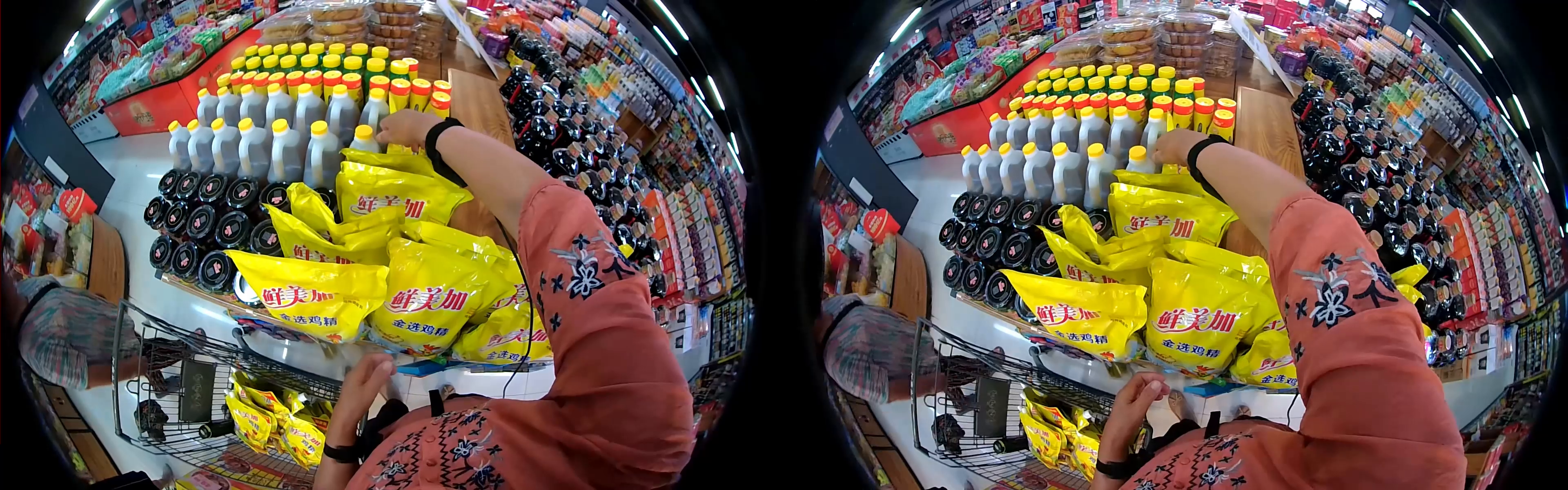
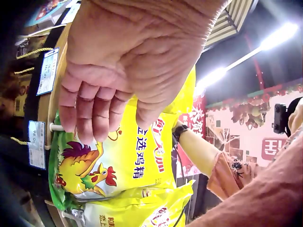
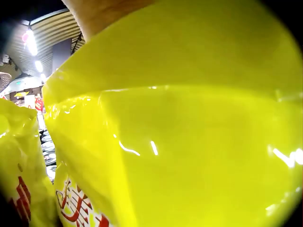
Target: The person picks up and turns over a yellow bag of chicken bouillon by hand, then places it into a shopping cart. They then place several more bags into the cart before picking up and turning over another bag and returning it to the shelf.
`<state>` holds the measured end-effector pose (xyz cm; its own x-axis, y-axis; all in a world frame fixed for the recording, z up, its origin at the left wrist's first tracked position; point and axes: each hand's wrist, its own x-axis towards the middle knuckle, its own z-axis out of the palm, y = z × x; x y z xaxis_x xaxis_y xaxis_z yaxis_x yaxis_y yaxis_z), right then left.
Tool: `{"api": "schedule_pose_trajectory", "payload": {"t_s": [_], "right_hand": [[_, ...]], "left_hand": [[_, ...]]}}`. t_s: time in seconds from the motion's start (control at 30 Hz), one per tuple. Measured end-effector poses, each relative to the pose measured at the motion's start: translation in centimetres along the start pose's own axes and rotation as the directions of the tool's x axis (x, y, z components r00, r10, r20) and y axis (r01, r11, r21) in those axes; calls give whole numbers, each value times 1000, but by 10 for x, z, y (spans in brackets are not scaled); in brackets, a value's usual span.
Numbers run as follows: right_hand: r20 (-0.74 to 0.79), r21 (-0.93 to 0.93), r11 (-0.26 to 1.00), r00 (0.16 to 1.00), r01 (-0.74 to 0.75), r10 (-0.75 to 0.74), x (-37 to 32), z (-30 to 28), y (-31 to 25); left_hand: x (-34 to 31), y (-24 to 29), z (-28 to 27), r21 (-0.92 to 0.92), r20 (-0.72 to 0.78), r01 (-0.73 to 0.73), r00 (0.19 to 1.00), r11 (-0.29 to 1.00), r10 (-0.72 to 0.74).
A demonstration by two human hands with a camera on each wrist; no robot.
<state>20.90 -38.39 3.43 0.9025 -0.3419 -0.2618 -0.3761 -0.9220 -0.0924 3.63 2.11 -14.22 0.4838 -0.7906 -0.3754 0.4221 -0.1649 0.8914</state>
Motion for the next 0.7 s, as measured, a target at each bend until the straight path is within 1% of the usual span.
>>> {"api": "schedule_pose_trajectory", "payload": {"t_s": [0.1,0.2,0.23,0.27,0.33,0.37,0.4,0.47,0.5,0.57,0.63,0.7], "right_hand": [[3,-2,999,999,-43,43,1,-2,9],[-7,139,984,994,-108,110,28,16,40],[-29,108,989,994,-101,104,32,17,48],[-48,78,992,994,-95,99,29,19,52],[-92,124,984,986,-125,137,24,14,63],[-118,148,980,982,-130,148,20,13,69],[-155,140,982,977,-126,147,15,13,79],[-280,148,982,947,-118,157,6,10,102],[-346,172,978,922,-118,172,3,11,113],[-458,348,930,844,-121,281,5,4,127],[-562,442,896,768,-36,308,-1,-6,140],[-585,497,866,757,51,291,-30,-32,132]], "left_hand": [[1,-4,-4,17,11,11,1000,1000,-11],[3,-16,-8,5,4,13,1000,1000,-13],[5,-20,-9,20,19,-32,999,999,31],[5,-19,-7,0,11,-29,1000,1000,29],[6,-18,-7,-3,8,4,1000,1000,-4],[9,-23,-10,12,29,-12,999,1000,12],[7,-15,-9,13,39,-13,999,1000,13],[1,0,-5,26,13,30,999,999,-30],[2,-6,-7,35,8,7,1000,999,-8],[1,-11,-8,39,-1,8,1000,999,-8],[-1,-12,-8,53,1,8,1000,999,-9],[-1,-14,-6,72,16,-1,1000,997,0]]}}
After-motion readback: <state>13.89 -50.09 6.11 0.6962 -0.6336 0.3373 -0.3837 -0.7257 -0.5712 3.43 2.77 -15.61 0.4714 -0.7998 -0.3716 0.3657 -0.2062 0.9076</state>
